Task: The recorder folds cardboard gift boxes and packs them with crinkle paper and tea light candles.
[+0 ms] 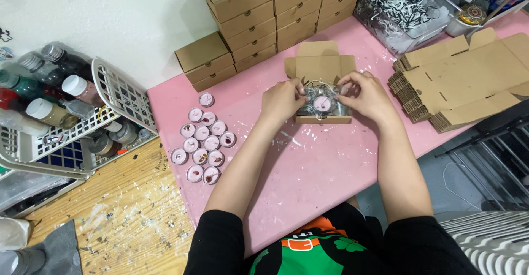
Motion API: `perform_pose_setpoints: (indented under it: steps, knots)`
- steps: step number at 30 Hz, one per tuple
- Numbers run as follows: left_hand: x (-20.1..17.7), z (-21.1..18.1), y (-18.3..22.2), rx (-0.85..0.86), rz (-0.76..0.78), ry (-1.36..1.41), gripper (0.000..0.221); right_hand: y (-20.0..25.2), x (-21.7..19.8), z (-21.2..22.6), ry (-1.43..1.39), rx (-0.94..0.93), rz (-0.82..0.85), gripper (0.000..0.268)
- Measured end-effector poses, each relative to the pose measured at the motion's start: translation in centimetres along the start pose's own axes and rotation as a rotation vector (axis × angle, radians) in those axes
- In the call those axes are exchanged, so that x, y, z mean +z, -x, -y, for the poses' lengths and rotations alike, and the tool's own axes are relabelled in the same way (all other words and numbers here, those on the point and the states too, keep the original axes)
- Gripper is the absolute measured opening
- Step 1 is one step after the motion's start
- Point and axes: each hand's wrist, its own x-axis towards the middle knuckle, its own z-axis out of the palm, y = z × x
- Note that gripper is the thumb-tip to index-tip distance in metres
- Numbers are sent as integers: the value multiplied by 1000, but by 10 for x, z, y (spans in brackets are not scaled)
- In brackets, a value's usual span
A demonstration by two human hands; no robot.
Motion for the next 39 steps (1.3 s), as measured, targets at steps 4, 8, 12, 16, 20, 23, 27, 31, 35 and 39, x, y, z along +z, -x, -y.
perform_pose_setpoints:
  steps: [4, 8, 12, 16, 20, 23, 27, 31, 35, 39]
  knots:
    - [12, 0, 1, 45, -29, -115, 35, 0, 8, -13, 34, -17, 10, 35]
    - [3, -14, 8, 53, -111, -214, 85, 1, 11, -7, 205, -291, -129, 42]
    - [41, 31, -13, 63, -97, 41, 89, -2, 11, -14, 50, 101, -148, 42]
    - [19, 26, -1, 260, 215, 513, 124, -10, 15, -42, 1, 245, -41, 29]
    - [24, 25, 23, 149, 97, 215, 123, -12, 30, -75, -128, 80, -58, 25]
    - [30, 22, 34, 70, 59, 182, 118, -15, 36, -85, -208, 157, -64, 22]
    - [41, 25, 41, 100, 5, 459, 117, -17, 38, -82, -712, 340, -56, 19]
    - [33, 16, 42, 79, 81, 396, 121, -17, 38, -60, -1006, 428, -42, 14]
    - [53, 29, 39, 200, -43, 587, 137, -20, 49, -65, -995, 238, -163, 37]
    - [63, 31, 39, 123, -150, 765, 154, -17, 47, -41, -1018, 147, -272, 73]
